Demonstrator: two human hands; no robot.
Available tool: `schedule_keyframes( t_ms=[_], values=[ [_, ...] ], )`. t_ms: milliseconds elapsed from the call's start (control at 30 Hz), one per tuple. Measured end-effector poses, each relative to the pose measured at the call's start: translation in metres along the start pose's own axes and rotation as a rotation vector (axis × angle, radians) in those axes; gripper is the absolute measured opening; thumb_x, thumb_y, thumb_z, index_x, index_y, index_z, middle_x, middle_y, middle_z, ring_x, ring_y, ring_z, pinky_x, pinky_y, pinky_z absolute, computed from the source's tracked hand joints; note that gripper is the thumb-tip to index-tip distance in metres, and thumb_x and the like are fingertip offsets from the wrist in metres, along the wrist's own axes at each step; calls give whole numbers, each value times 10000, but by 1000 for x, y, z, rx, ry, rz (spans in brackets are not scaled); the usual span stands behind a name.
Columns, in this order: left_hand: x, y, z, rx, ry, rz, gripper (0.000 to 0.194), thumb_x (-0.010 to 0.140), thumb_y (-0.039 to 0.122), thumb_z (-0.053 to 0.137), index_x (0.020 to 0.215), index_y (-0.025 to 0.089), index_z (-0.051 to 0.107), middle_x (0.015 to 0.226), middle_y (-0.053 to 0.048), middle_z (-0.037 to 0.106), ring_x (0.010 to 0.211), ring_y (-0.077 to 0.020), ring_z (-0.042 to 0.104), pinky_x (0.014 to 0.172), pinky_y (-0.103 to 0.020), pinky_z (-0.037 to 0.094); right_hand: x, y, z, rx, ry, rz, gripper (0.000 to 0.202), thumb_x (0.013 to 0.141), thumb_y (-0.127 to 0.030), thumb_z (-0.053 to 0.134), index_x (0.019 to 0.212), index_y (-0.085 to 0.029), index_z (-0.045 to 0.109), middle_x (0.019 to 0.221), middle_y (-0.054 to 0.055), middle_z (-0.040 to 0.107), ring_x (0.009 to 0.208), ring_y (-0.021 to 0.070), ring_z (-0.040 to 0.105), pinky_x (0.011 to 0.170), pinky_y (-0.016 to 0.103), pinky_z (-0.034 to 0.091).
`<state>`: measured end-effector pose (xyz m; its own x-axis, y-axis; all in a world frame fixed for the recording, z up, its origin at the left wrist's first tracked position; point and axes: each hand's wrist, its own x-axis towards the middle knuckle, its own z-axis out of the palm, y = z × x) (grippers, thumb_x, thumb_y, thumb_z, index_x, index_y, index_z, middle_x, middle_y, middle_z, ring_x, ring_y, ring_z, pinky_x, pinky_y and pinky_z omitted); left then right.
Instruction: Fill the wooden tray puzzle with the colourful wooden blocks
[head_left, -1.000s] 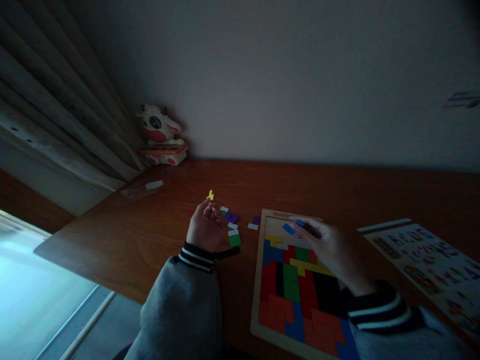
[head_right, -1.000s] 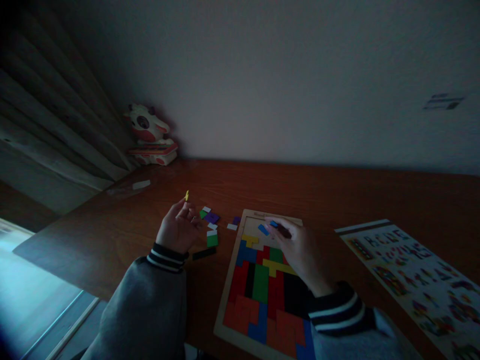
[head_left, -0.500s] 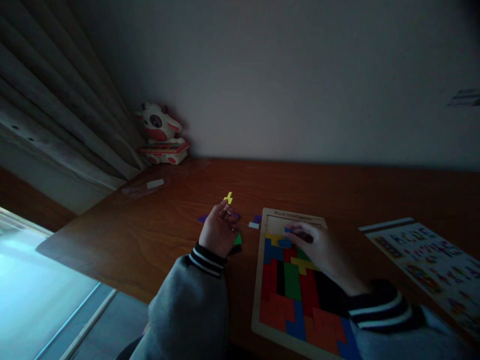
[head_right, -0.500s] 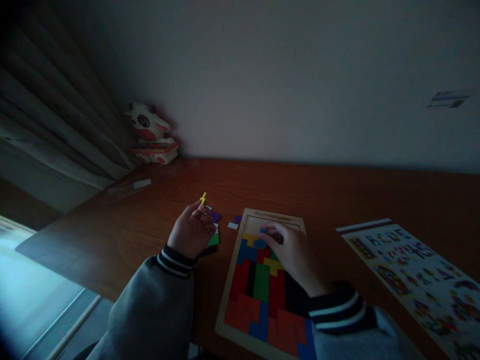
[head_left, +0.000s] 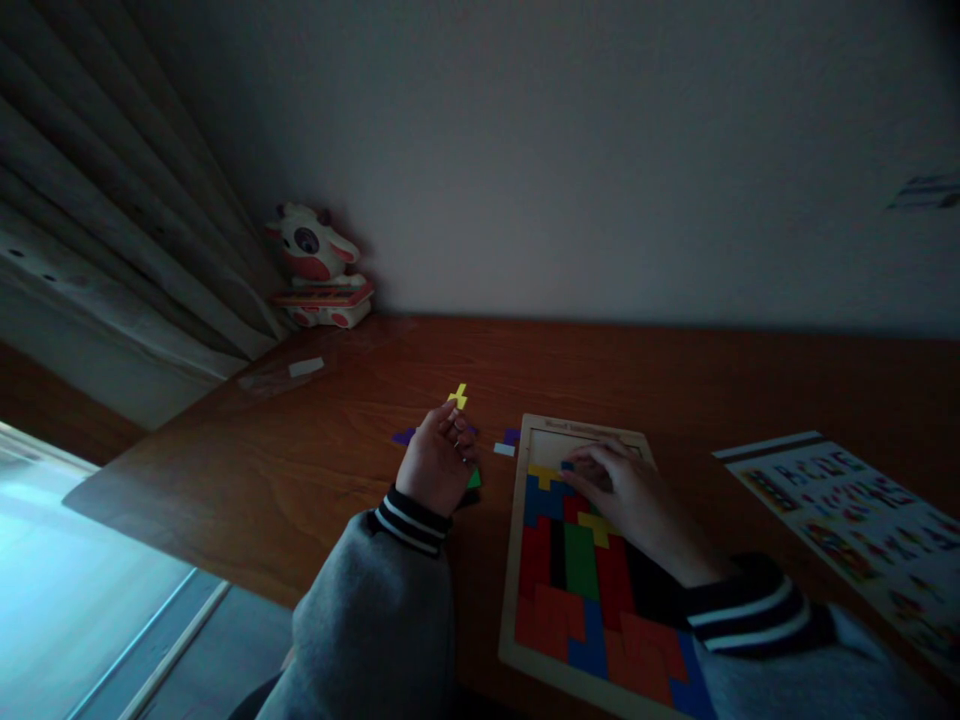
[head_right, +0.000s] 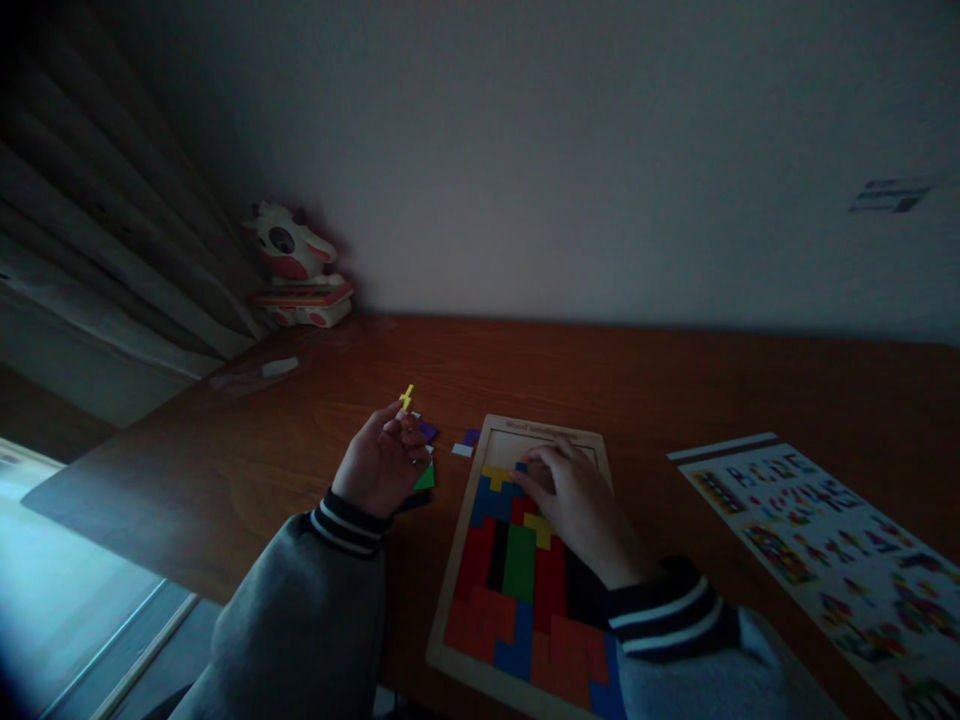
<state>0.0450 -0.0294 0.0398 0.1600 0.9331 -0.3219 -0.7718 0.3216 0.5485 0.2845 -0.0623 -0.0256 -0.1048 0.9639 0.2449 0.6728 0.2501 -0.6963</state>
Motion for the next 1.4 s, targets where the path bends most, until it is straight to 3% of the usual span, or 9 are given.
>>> schedule_keyframes(
  t_ms=[133, 233, 367, 500, 767, 933, 1100, 1300, 1400],
  values=[
    [2, -7, -2, 141, -3, 76, 249, 698, 266, 795, 781, 161, 585, 639, 66, 539, 489, -46, 478, 464, -170, 371, 2, -12, -14, 46, 66, 55, 329, 934, -494, 509, 989, -220, 682, 953, 80, 701, 803, 219, 662, 751, 392, 543],
    [1, -15, -3, 392, -89, 179, 296, 668, 337, 847, 754, 147, 637, 659, 36, 597, 548, -54, 516, 509, -161, 400, 3, -21, -25, 169, 126, 134, 400, 913, -566, 509, 1006, -222, 692, 941, 87, 725, 858, 236, 678, 760, 374, 549],
    [-3, -28, -2, 665, -252, 296, 291, 689, 407, 839, 731, 154, 701, 689, 0, 670, 616, -85, 564, 597, -193, 459, 1, -36, -32, 439, -6, 140, 407, 873, -595, 565, 1030, -248, 710, 1030, 83, 740, 955, 232, 691, 827, 356, 562],
    [-5, -39, -1, 762, -308, 286, 277, 698, 419, 828, 764, 166, 736, 761, -27, 720, 678, -126, 625, 666, -243, 499, -1, -45, -28, 498, -118, 73, 325, 842, -528, 647, 1002, -256, 723, 1033, 53, 744, 958, 215, 693, 831, 345, 571],
    [-4, -39, -7, 899, -324, 338, 252, 777, 412, 767, 829, 166, 755, 783, -43, 722, 675, -140, 632, 616, -233, 480, 0, -36, -29, 492, 20, 137, 337, 841, -519, 651, 1015, -237, 711, 1043, 79, 735, 973, 227, 689, 833, 348, 569],
    [-1, -42, -13, 975, -356, 297, 261, 817, 417, 729, 881, 164, 739, 849, -65, 725, 726, -151, 639, 651, -241, 486, -2, -35, -24, 544, -38, 111, 359, 857, -495, 643, 1120, -253, 669, 1089, 69, 714, 1021, 214, 667, 852, 344, 560],
    [-3, -48, -12, 1104, -415, 316, 273, 850, 419, 687, 906, 156, 735, 838, -79, 725, 746, -171, 649, 699, -273, 504, -2, -37, -23, 475, -79, 80, 303, 855, -502, 641, 1003, -245, 706, 992, 42, 729, 924, 194, 681, 819, 323, 558],
    [-8, -49, -9, 1104, -466, 289, 301, 893, 401, 643, 1049, 155, 719, 945, -92, 746, 845, -187, 683, 734, -275, 533, 1, -44, -38, 463, 22, 175, 307, 812, -530, 668, 905, -246, 736, 922, 45, 747, 871, 216, 694, 778, 330, 569],
    [-8, -48, -9, 1189, -459, 338, 317, 914, 395, 616, 1112, 160, 694, 946, -83, 749, 825, -180, 689, 707, -274, 545, 3, -38, -49, 498, 160, 207, 327, 774, -532, 710, 905, -233, 732, 917, 57, 749, 869, 221, 695, 774, 331, 567]
  ],
)
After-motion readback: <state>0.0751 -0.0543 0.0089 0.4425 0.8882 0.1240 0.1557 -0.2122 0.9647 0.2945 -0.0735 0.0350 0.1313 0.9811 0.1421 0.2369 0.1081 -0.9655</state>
